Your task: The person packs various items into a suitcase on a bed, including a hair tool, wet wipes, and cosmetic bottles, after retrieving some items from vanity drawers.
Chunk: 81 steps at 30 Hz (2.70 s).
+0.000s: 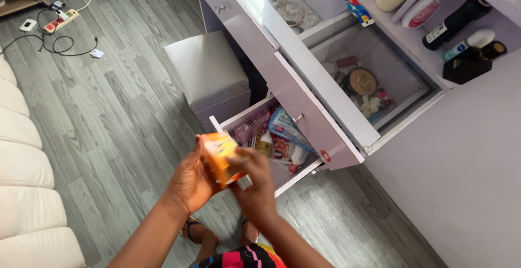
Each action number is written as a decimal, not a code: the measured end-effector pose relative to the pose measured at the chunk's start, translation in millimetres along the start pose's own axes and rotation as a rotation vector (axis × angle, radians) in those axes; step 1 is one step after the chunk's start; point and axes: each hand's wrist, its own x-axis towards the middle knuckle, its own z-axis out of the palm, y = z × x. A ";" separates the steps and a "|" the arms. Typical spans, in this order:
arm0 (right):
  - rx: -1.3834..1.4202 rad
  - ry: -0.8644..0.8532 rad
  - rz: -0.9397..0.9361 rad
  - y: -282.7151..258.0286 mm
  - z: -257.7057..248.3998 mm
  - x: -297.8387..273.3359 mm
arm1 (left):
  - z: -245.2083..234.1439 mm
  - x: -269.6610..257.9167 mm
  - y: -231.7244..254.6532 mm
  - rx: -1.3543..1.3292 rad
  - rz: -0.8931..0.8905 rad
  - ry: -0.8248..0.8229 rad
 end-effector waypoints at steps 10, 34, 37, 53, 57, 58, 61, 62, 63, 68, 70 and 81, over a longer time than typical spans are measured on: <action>0.038 -0.330 -0.014 -22.1 -0.9 0.9 | -36.8 -11.0 1.8 -0.043 0.107 0.231; -0.290 -0.329 0.802 358.2 54.7 32.6 | -53.9 -42.0 70.9 0.005 0.131 0.400; -0.534 -0.524 0.697 371.4 64.4 26.9 | -61.6 -42.8 80.0 0.027 0.088 0.413; -0.760 -0.466 0.869 313.3 42.1 4.4 | -63.6 -37.9 96.9 0.044 0.058 0.416; -0.796 -0.438 0.765 303.5 35.4 1.3 | -63.2 -31.1 86.8 0.024 0.052 0.348; -0.782 -0.402 0.737 301.3 35.7 2.1 | -62.1 -30.1 84.7 0.028 0.043 0.355; -0.682 -0.283 0.709 287.7 29.3 6.1 | -56.1 -27.4 76.5 0.028 0.000 0.288; -0.605 -0.239 0.736 278.4 26.0 8.0 | -53.4 -27.4 74.3 0.026 -0.016 0.251; -0.525 -0.191 0.757 267.3 21.8 12.8 | -50.6 -26.8 72.4 0.032 0.001 0.258; 0.607 -0.011 0.757 174.4 -17.6 27.4 | -33.4 -16.6 63.0 0.035 0.022 0.239; 0.819 -0.035 0.715 132.3 -37.6 37.5 | -25.7 -11.0 58.9 -0.003 0.029 0.172; 0.851 -0.155 0.471 8.5 -50.3 47.0 | 35.1 -11.1 28.0 -0.082 0.033 -0.179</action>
